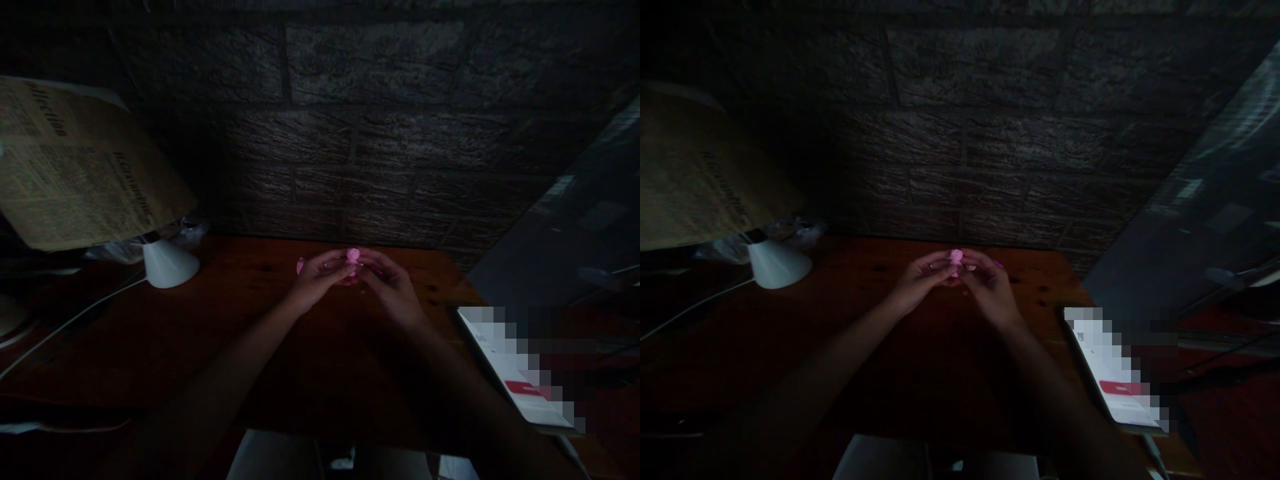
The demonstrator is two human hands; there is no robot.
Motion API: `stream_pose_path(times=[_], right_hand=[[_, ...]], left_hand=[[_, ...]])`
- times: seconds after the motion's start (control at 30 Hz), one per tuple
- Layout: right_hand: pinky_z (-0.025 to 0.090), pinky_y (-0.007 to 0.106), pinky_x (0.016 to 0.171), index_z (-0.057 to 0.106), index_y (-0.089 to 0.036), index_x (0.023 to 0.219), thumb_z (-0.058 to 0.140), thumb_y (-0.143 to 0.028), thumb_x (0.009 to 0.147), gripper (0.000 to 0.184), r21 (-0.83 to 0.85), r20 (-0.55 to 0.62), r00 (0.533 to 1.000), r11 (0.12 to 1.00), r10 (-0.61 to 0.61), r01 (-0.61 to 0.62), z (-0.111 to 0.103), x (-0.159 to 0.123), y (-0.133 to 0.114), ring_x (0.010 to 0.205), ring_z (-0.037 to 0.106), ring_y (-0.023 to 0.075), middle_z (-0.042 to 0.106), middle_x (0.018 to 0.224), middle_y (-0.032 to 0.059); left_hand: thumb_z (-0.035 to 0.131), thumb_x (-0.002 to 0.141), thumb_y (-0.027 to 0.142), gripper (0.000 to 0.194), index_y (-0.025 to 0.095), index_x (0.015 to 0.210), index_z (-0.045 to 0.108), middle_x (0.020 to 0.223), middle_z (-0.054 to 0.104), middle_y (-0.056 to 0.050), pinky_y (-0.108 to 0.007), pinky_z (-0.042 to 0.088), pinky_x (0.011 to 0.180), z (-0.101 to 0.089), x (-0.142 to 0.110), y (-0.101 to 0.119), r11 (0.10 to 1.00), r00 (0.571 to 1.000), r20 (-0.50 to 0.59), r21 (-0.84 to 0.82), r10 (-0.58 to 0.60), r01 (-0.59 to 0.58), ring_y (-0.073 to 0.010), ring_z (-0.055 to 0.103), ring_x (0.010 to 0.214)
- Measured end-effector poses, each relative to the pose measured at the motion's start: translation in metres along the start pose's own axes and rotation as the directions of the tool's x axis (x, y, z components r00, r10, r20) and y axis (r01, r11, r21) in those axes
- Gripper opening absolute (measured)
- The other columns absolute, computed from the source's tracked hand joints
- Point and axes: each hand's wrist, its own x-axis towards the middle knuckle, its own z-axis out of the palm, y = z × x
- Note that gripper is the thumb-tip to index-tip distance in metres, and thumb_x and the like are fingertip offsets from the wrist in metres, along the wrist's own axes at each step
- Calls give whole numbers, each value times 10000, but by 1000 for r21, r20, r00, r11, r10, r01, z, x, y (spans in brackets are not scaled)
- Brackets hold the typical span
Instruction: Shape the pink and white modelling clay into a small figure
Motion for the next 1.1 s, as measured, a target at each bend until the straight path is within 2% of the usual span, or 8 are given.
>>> stream_pose_path(times=[0.1, 0.27, 0.5, 0.73, 0.9, 1.1], right_hand=[[556, 293, 597, 748, -298, 1115, 827, -431, 791, 359, -7, -18, 1000, 1000, -23, 23, -1, 0, 0, 786, 707, 184, 791, 1078, 40], [541, 292, 588, 745, -279, 1136, 809, -419, 802, 368, -29, -45, 999, 1000, 5, -6, -2, 0, -1, 761, 702, 182, 794, 1081, 51], [523, 300, 587, 769, -247, 1107, 792, -441, 785, 377, -70, -93, 996, 997, -15, 8, -3, 1, -1, 755, 689, 191, 796, 1099, 75], [522, 297, 601, 781, -264, 1085, 837, -436, 759, 372, -70, -93, 996, 998, -3, -4, -3, 3, 2, 772, 680, 185, 798, 1090, 57], [526, 303, 615, 780, -266, 1091, 847, -423, 754, 378, -55, -109, 994, 998, 13, -19, -3, 4, 2, 798, 682, 192, 798, 1103, 62], [525, 311, 616, 771, -257, 1122, 822, -451, 781, 396, -78, -78, 997, 997, 16, -22, -3, 3, 2, 758, 672, 184, 790, 1103, 75]], left_hand=[[900, 724, 386, 516, 189, 1184, 772, 1076, 796, -110, -320, 645, 770, 0, 0, -1, 1000, 1000, 14, 23, -10, 10, -207, 767, 906], [872, 763, 433, 493, 184, 1177, 780, 1100, 785, -119, -301, 636, 762, 0, 0, -3, 999, 999, 34, 54, 5, -7, -194, 760, 898], [784, 841, 544, 552, 169, 1245, 744, 1170, 757, -144, -282, 616, 729, 0, 0, -3, 997, 998, 65, 72, 5, -10, -225, 767, 929], [775, 865, 497, 469, 180, 1208, 729, 1129, 755, -127, -272, 604, 700, 1, 1, -5, 997, 999, 53, 71, 3, -7, -189, 774, 818], [787, 861, 450, 396, 172, 1134, 722, 1089, 755, -124, -260, 595, 672, 0, 2, -9, 997, 1000, 21, 69, -19, 17, -201, 775, 855], [779, 863, 416, 329, 178, 1082, 724, 1060, 759, -108, -257, 586, 665, -1, 2, -10, 992, 1000, -19, 128, 17, -15, -194, 766, 863]])
